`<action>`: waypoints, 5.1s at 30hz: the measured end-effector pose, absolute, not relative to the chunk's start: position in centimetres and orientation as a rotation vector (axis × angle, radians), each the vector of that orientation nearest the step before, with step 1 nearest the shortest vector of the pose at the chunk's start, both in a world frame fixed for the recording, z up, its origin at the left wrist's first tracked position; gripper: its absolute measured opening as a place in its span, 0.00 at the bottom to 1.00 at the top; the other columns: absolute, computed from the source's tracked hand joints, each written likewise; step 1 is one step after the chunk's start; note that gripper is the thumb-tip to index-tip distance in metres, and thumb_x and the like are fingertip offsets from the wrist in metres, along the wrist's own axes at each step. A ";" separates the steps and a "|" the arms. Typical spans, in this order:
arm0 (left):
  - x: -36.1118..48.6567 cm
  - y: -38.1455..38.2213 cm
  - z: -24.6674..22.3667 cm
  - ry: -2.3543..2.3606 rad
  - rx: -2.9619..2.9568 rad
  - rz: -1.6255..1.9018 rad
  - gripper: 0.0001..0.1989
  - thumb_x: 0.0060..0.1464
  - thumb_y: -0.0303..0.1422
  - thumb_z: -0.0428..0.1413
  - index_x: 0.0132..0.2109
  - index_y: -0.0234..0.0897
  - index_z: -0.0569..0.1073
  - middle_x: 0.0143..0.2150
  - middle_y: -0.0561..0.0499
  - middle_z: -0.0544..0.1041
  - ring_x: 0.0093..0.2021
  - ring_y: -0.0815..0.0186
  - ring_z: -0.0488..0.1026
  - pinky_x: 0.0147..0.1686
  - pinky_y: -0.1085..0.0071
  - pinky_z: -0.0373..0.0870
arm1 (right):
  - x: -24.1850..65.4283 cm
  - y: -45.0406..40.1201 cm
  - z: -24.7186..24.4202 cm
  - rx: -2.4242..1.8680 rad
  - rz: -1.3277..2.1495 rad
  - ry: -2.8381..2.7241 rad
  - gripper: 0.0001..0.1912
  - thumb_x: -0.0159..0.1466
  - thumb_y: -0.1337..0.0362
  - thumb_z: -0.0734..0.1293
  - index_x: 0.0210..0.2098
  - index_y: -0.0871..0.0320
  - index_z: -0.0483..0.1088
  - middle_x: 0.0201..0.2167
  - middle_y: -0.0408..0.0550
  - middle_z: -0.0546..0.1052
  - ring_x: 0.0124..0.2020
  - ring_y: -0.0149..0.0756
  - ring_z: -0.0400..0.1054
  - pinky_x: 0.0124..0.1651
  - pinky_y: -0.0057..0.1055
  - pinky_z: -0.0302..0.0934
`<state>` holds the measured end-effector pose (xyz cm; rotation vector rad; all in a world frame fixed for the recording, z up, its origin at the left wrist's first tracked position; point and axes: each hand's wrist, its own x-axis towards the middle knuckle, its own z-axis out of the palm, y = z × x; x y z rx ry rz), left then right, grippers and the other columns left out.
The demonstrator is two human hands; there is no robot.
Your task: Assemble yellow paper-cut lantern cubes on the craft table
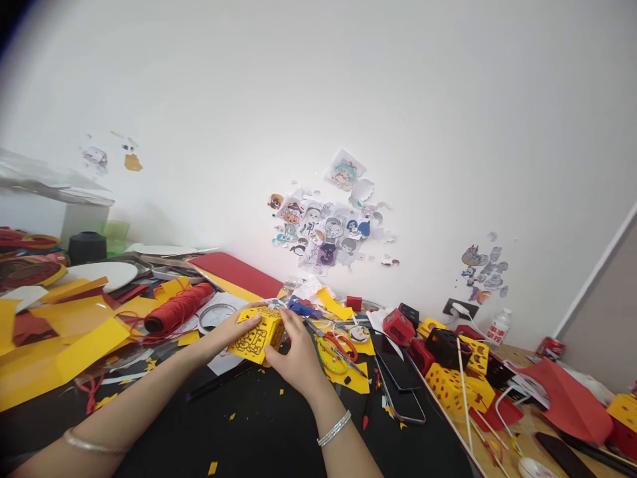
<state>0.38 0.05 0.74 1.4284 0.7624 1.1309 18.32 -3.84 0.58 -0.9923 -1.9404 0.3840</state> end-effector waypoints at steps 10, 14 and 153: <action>0.1 0.2 0.5 0.748 1.486 1.099 0.33 0.45 0.50 0.58 0.55 0.37 0.63 0.45 0.44 0.76 0.43 0.55 0.74 0.41 0.64 0.70 | 18.5 -3.8 0.6 -1.016 0.443 -1.965 0.36 0.54 0.68 0.64 0.61 0.46 0.54 0.61 0.47 0.59 0.62 0.46 0.51 0.50 0.40 0.64; 0.1 0.3 0.5 0.708 1.487 1.086 0.34 0.45 0.50 0.58 0.55 0.36 0.62 0.44 0.44 0.76 0.43 0.55 0.74 0.42 0.63 0.70 | 18.5 -3.9 0.6 -0.990 0.458 -1.952 0.36 0.54 0.69 0.64 0.61 0.47 0.54 0.61 0.47 0.59 0.60 0.45 0.54 0.48 0.38 0.66; 2.3 -0.4 -3.2 1.001 2.096 1.289 0.31 0.60 0.48 0.36 0.64 0.37 0.46 0.66 0.41 0.50 0.66 0.54 0.46 0.62 0.51 0.44 | 17.8 -3.0 0.0 -0.890 0.945 -1.426 0.26 0.63 0.47 0.55 0.56 0.53 0.60 0.57 0.48 0.64 0.59 0.41 0.54 0.61 0.39 0.47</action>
